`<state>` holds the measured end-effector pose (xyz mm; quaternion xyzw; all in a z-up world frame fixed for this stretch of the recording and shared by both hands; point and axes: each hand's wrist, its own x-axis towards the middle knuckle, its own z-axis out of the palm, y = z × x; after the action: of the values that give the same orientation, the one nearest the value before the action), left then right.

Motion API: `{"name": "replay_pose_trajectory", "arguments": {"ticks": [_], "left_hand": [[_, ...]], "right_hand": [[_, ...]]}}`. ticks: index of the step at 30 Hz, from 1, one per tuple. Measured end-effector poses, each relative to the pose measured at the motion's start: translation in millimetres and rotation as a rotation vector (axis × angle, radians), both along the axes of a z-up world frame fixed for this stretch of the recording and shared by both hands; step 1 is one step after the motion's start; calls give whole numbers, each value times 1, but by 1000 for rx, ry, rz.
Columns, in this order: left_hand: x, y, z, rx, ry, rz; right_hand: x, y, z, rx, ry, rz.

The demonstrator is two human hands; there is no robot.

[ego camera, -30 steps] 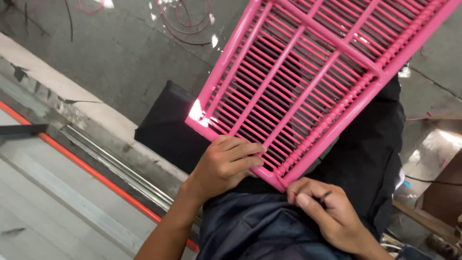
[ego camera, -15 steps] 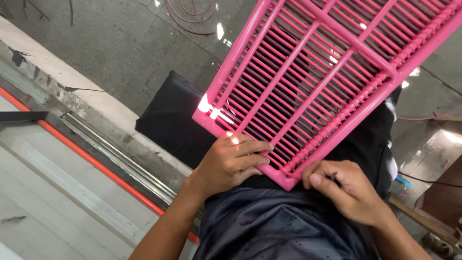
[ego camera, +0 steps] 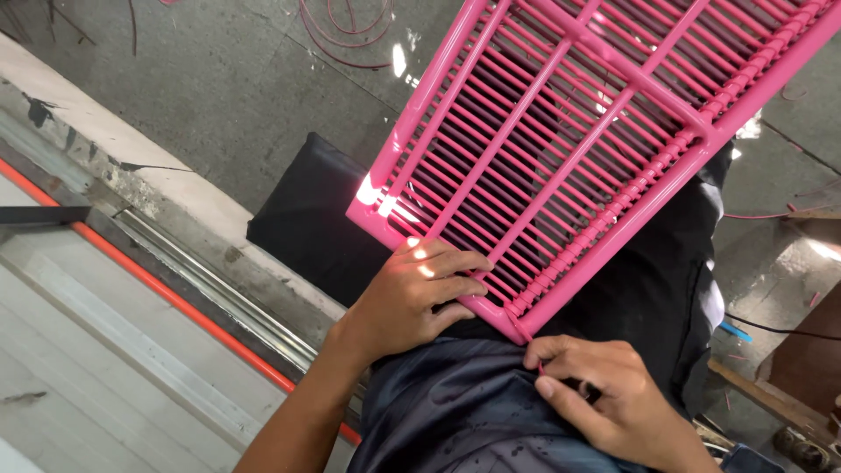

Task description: Weaving pink plastic strips into a metal chair frame to form the seat and backrest.

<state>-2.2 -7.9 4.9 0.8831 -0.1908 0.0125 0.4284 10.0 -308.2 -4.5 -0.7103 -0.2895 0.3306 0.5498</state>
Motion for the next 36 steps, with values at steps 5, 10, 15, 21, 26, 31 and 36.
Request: {"name": "replay_pose_trajectory", "arguments": {"ticks": [5,10,15,21,26,31,36], "left_hand": [[-2,-1,2,-35,54,-21],[-6,-7,-4,-67,79,-32],[-7,-12,-5,-32,38,-16],[-9,-15,-8,-41,13,-17],[-11,-17,-11,-24,-23,-32],[-10,-29,-5,-30,-75,-33],[-6,-64,7,-69,-44,-58]], "right_hand": [[5,15,19,73,-157,21],[2,10,18,69,-177,5],[-3,7,19,53,-191,-22],[-2,-14,5,-83,-107,-87],[-8,-31,-17,-21,197,-214],[-18,-52,-21,-118,320,-315],[-40,-90,-15,95,423,-634]]}}
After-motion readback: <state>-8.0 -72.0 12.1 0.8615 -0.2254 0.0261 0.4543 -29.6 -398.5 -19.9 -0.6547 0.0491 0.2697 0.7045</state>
